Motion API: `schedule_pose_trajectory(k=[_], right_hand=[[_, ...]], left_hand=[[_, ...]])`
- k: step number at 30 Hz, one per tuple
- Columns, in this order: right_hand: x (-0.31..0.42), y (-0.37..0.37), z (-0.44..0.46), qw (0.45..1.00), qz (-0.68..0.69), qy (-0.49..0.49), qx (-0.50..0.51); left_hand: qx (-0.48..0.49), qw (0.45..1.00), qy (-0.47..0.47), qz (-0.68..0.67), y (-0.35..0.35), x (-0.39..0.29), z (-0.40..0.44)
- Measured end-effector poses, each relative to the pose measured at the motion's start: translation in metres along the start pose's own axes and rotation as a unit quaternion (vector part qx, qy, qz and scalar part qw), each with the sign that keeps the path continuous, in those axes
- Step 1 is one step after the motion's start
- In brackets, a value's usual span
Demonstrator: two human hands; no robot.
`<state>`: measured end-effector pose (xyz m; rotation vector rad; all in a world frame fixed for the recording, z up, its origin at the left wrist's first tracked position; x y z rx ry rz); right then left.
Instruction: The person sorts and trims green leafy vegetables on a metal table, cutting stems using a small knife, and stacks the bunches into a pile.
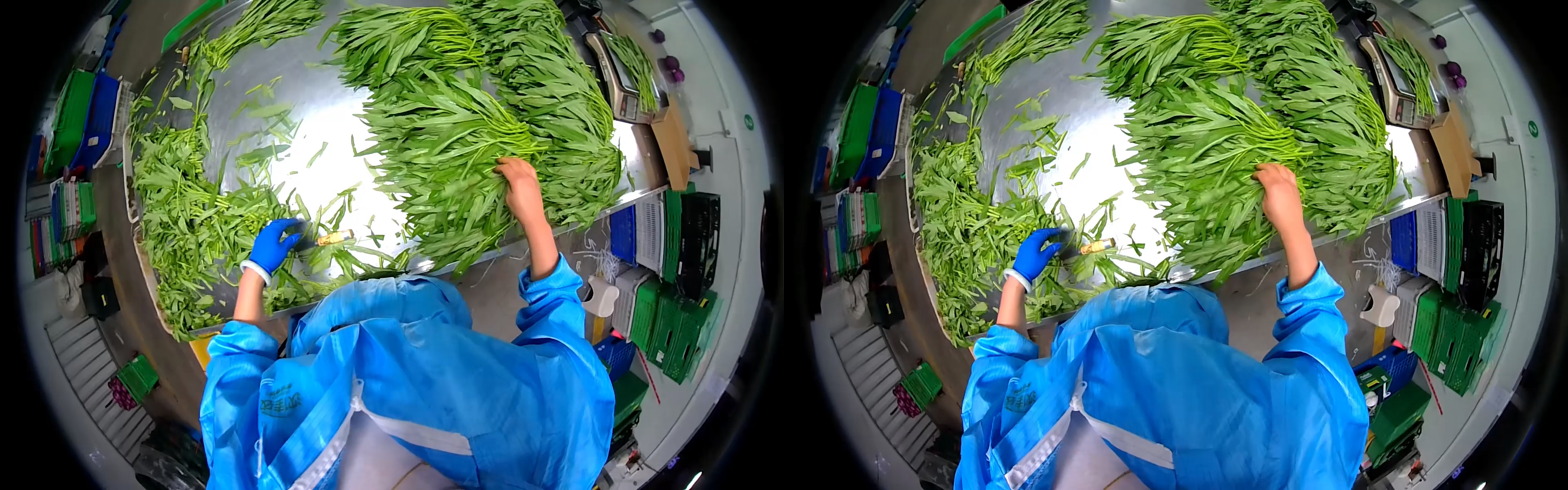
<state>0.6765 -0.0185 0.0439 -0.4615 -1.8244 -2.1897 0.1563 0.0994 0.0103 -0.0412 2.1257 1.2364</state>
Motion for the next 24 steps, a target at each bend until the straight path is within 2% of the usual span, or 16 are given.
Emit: schedule_pose_trajectory(k=[2,3,6,10,15,18,20,22,24], right_hand=[[-0.001,0.002,-0.004,0.994,0.058,-0.072,-0.052],[0.011,0.010,-0.002,0.991,0.024,-0.055,-0.122],[0.015,0.012,0.005,0.984,0.057,-0.128,-0.107],[0.011,-0.005,0.020,0.994,0.004,-0.079,-0.074],[0.008,-0.015,0.030,0.994,-0.044,-0.087,-0.052],[-0.001,-0.005,0.029,0.992,0.026,-0.062,-0.103],[-0.016,-0.005,0.025,0.973,0.188,-0.111,-0.077],[-0.029,-0.011,0.017,0.906,0.330,-0.262,-0.036],[-0.029,-0.015,0.015,0.863,0.411,-0.291,-0.051]], left_hand=[[0.008,1.000,0.016,-0.002,0.008,0.009,-0.003],[0.009,1.000,0.027,0.004,0.010,0.017,-0.007],[0.005,0.999,0.028,0.024,0.007,0.045,-0.018],[0.031,0.998,0.058,-0.020,-0.004,0.052,-0.038],[0.038,0.998,0.049,-0.021,-0.013,0.050,-0.058],[0.036,0.998,0.054,-0.020,-0.016,0.054,-0.068],[0.035,0.997,0.065,-0.025,-0.016,0.056,-0.073],[0.036,0.997,0.070,-0.026,-0.017,0.057,-0.078],[0.033,0.997,0.066,-0.021,-0.020,0.061,-0.082]])
Point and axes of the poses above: each hand's wrist, its own z-axis towards the middle knuckle, its own y-axis out of the back of the hand, x = y × z, the point moved 3 cm from there along z, towards the middle knuckle, and after that the axes turned 5 degrees about z, right-handed, at the moved point
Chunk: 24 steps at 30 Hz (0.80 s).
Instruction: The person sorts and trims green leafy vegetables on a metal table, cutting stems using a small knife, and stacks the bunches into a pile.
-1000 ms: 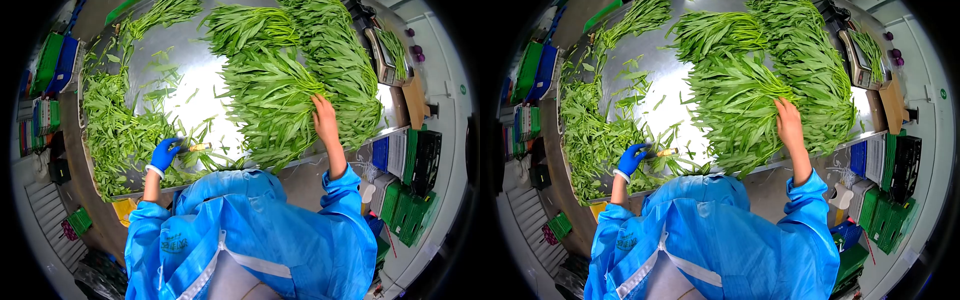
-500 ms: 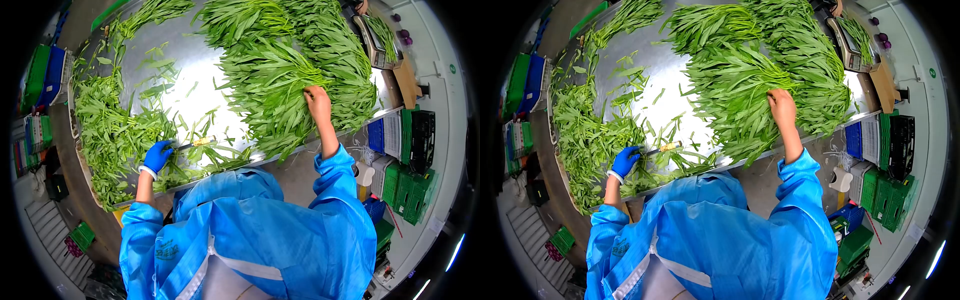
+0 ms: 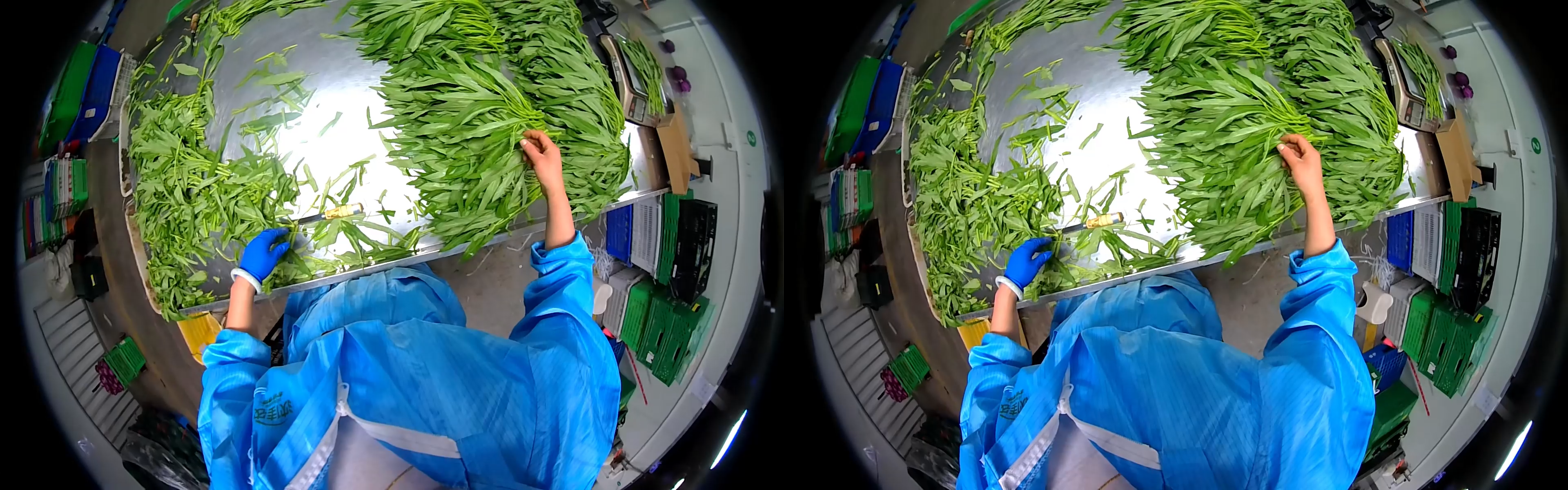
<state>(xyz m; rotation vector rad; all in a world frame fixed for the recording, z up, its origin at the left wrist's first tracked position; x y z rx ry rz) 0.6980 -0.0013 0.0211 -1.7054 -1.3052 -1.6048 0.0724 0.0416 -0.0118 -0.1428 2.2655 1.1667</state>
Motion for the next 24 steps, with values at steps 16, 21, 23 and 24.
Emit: schedule_pose_trajectory(k=[16,21,23,24], right_hand=[[0.008,0.006,-0.004,0.981,-0.134,0.099,-0.095],[0.071,-0.027,-0.064,0.947,0.040,0.149,-0.282],[0.060,-0.093,-0.091,0.969,0.082,0.189,-0.133],[0.074,-0.119,-0.105,0.913,-0.157,0.374,0.047]], left_hand=[[-0.002,1.000,-0.007,-0.010,-0.008,-0.013,-0.008],[0.001,0.999,0.019,-0.028,-0.015,0.005,-0.013],[0.020,1.000,0.019,-0.003,-0.019,0.007,-0.011],[0.030,0.999,0.018,0.009,-0.021,0.007,-0.009]])
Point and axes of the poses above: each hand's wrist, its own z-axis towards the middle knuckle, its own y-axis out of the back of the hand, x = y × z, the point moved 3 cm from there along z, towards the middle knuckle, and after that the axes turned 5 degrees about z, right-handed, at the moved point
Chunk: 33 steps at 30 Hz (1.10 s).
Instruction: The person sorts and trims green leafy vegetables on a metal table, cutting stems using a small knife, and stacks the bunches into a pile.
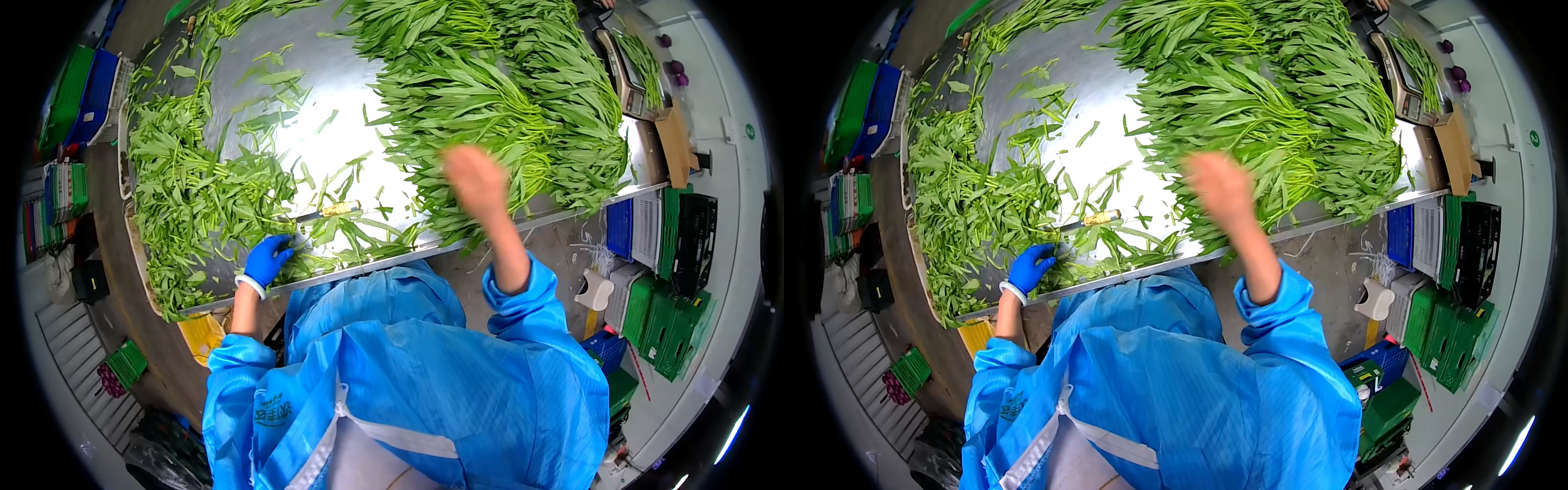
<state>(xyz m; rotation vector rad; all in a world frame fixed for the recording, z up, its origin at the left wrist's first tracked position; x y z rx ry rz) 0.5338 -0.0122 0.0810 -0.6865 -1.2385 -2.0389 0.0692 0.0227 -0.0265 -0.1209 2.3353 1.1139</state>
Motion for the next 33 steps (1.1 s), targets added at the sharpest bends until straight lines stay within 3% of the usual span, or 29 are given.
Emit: schedule_pose_trajectory(k=[1,2,3,7,10,17,19,22,25,27,29,33], right_hand=[[0.024,-0.024,0.002,0.976,0.047,-0.032,0.208],[0.050,-0.035,0.006,0.968,0.049,0.010,0.248],[0.052,-0.039,0.006,0.967,0.045,-0.010,0.249],[-0.006,-0.018,0.009,0.993,-0.083,-0.048,0.064],[-0.036,0.020,0.030,0.979,-0.156,-0.118,-0.060],[-0.105,0.053,0.048,0.949,-0.306,-0.074,-0.021],[-0.115,0.054,0.051,0.956,-0.287,-0.052,0.015],[-0.120,0.054,0.051,0.948,-0.294,-0.105,0.064],[-0.136,0.061,0.047,0.965,-0.217,-0.143,0.044],[-0.152,0.064,0.041,0.968,-0.059,-0.245,-0.017],[-0.163,0.067,0.034,0.929,0.102,-0.349,-0.064],[-0.175,0.075,0.025,0.939,0.026,-0.328,-0.097]], left_hand=[[-0.012,1.000,-0.021,0.001,0.000,-0.001,0.000],[-0.012,1.000,-0.012,-0.008,0.000,0.001,0.003],[-0.011,1.000,-0.002,-0.019,0.001,0.003,0.004],[-0.033,0.996,-0.006,-0.078,0.011,-0.003,0.000],[-0.028,0.997,0.020,-0.076,0.013,-0.004,-0.001],[-0.044,0.994,0.016,-0.098,0.006,-0.003,0.000],[-0.024,0.996,0.024,-0.078,0.007,-0.003,0.000],[-0.015,0.999,0.016,-0.041,0.007,-0.005,0.001],[-0.018,0.999,0.010,-0.040,0.007,-0.008,0.003],[-0.017,0.999,0.012,-0.041,0.005,-0.008,0.005],[-0.010,0.999,0.013,-0.043,0.003,-0.009,0.007],[0.000,0.999,-0.010,-0.038,0.005,-0.018,0.012]])
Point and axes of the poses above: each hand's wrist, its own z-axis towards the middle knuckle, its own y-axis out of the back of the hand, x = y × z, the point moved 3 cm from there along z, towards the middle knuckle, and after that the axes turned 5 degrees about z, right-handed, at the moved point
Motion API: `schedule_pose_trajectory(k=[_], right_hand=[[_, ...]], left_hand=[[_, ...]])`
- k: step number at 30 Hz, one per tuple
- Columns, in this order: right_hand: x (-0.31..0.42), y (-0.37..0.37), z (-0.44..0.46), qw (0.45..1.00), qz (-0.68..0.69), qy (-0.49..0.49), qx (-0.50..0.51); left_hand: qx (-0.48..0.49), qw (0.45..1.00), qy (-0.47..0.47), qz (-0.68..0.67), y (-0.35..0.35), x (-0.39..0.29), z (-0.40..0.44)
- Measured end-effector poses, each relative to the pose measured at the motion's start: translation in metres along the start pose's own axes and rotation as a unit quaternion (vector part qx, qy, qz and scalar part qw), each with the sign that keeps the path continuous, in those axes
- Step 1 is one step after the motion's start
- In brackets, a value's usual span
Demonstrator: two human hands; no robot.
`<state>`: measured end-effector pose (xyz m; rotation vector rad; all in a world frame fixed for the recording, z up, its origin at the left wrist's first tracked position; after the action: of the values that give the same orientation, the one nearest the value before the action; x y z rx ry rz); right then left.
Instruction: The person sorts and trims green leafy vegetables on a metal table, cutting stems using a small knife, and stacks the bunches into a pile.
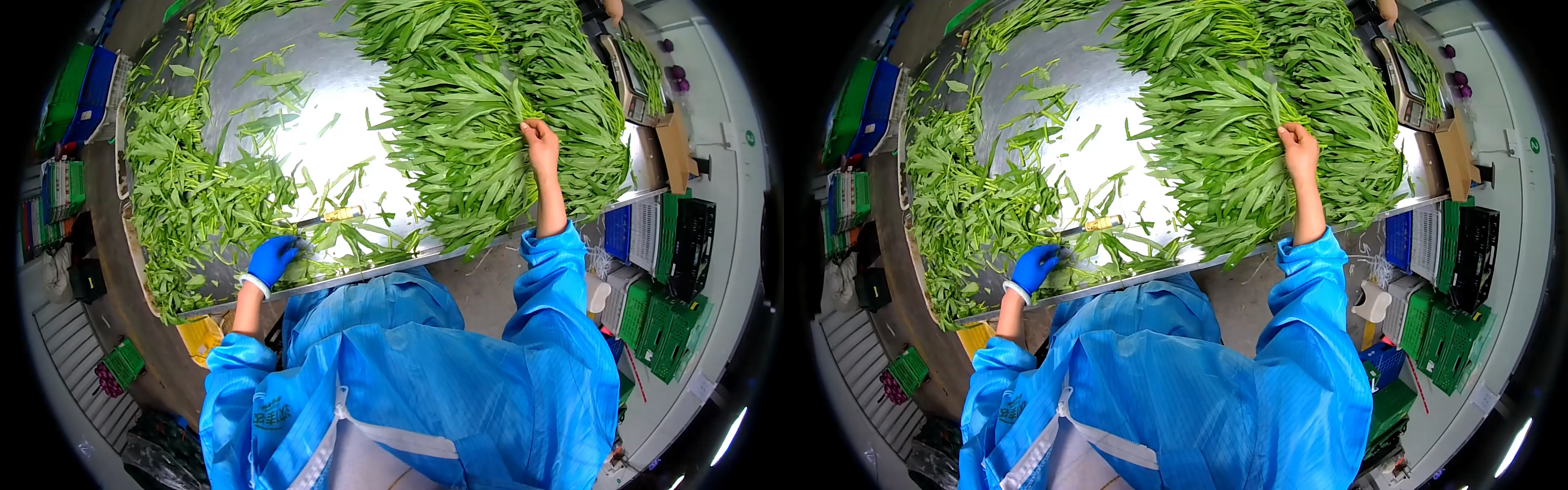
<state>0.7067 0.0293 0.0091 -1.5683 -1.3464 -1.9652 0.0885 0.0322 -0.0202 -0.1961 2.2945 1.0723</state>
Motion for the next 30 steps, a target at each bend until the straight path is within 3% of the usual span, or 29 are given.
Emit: schedule_pose_trajectory(k=[5,7,9,11,12,13,14,15,17,19,20,23,26,30], right_hand=[[-0.004,0.002,0.002,0.990,0.132,-0.041,-0.026],[0.035,-0.001,-0.015,0.980,0.182,-0.054,-0.050],[0.068,-0.011,-0.037,0.981,0.176,-0.016,-0.084],[0.098,-0.045,-0.075,0.995,0.053,0.063,-0.052],[0.101,-0.070,-0.098,0.993,-0.009,0.117,0.020],[0.102,-0.106,-0.123,0.949,-0.032,0.309,0.058],[0.098,-0.144,-0.148,0.897,-0.106,0.393,0.170],[0.106,-0.175,-0.177,0.861,-0.135,0.345,0.348],[0.133,-0.213,-0.214,0.834,-0.041,0.374,0.403],[0.125,-0.246,-0.230,0.836,-0.112,0.361,0.398],[0.116,-0.263,-0.232,0.841,-0.147,0.396,0.336],[0.092,-0.294,-0.237,0.822,-0.234,0.405,0.326],[0.092,-0.292,-0.243,0.810,-0.231,0.402,0.360],[0.105,-0.237,-0.233,0.907,-0.150,0.221,0.327]], left_hand=[[0.004,1.000,-0.012,0.017,0.005,-0.012,0.007],[-0.019,0.997,-0.041,0.058,0.003,-0.005,0.007],[-0.027,0.999,-0.013,0.033,0.008,-0.001,0.006],[-0.066,0.997,0.019,-0.019,0.014,0.007,0.004],[-0.101,0.993,0.034,-0.058,0.016,0.014,0.004],[-0.136,0.985,0.047,-0.096,0.020,0.018,0.006],[-0.181,0.974,0.043,-0.126,0.027,0.019,0.008],[-0.216,0.966,0.062,-0.129,0.035,0.022,0.010],[-0.317,0.948,-0.003,0.015,0.059,0.017,0.017],[-0.351,0.935,-0.039,0.031,0.083,0.009,0.032],[-0.370,0.927,-0.055,0.040,0.095,0.007,0.040],[-0.360,0.918,-0.088,0.140,0.112,0.025,0.084],[-0.326,0.924,-0.013,0.201,0.122,0.050,0.132],[-0.294,0.929,0.108,0.195,0.130,0.082,0.160]])
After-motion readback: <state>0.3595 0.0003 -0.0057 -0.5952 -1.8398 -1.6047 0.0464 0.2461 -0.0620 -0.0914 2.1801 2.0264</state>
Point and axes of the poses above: each hand's wrist, its own z-axis towards the middle knuckle, its own y-axis out of the back of the hand, x = y × z, the point moved 3 cm from there along z, towards the middle knuckle, and after that the axes turned 5 degrees about z, right-handed, at the moved point
